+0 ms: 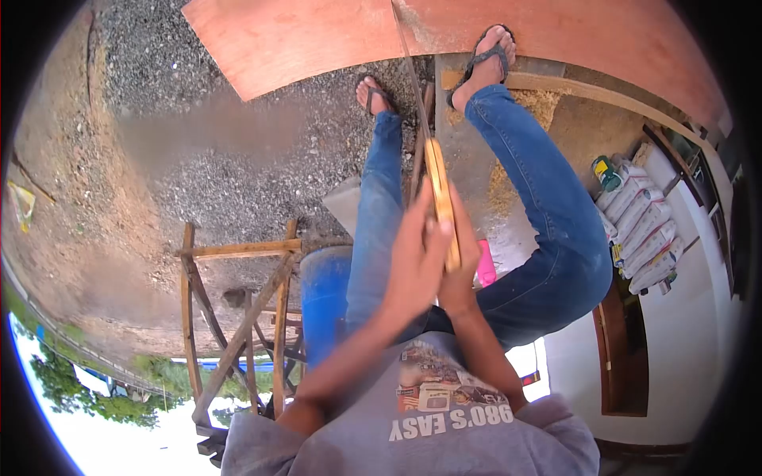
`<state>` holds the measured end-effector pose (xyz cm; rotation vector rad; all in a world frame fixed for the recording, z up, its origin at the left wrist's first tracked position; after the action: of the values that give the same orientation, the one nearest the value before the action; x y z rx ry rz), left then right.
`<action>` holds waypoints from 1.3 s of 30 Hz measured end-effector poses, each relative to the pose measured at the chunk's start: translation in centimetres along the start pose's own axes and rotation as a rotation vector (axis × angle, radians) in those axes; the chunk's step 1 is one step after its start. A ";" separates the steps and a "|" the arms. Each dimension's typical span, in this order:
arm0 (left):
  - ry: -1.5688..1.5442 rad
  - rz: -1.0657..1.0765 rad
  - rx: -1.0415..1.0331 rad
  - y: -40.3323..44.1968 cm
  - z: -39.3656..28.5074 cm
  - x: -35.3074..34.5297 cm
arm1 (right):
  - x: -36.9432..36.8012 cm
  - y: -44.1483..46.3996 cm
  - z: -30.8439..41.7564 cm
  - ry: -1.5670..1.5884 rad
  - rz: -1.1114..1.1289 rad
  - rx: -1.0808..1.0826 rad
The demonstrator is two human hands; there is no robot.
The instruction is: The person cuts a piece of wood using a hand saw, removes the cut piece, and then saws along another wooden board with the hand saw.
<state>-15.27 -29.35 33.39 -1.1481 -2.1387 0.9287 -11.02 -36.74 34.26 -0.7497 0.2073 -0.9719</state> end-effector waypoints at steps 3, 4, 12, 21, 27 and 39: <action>-0.016 -0.047 -0.085 4.0 1.5 -0.4 | -2.6 6.6 -3.7 0.682 -0.100 -0.079; 0.052 -0.100 -0.116 9.2 2.9 -0.5 | -3.4 9.8 -5.2 0.638 -0.088 0.005; 0.036 -0.045 -0.071 5.8 0.6 0.3 | -2.0 6.6 -2.3 0.194 0.011 0.083; -0.115 -0.043 0.013 20.4 0.6 1.5 | -5.6 19.5 -6.0 0.083 0.046 0.252; 0.166 -0.011 -0.066 2.4 0.3 0.1 | -0.6 3.0 -0.4 0.090 0.000 0.012; 0.104 -0.162 -0.156 12.1 0.6 0.9 | -3.6 12.8 -2.4 0.114 0.005 0.213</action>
<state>-10.22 -23.91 23.78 -1.0524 -2.2115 0.6264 -5.64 -30.64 23.46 -0.4995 0.2009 -1.0147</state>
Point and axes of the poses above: each hand's wrist, its own y-axis towards the middle knuckle, its own x-axis out of the back of the hand, z = x × y, the point moved 1 cm from there along y, towards the middle knuckle, and after that the axes turned 13 degrees about y, right-handed, at the moved point
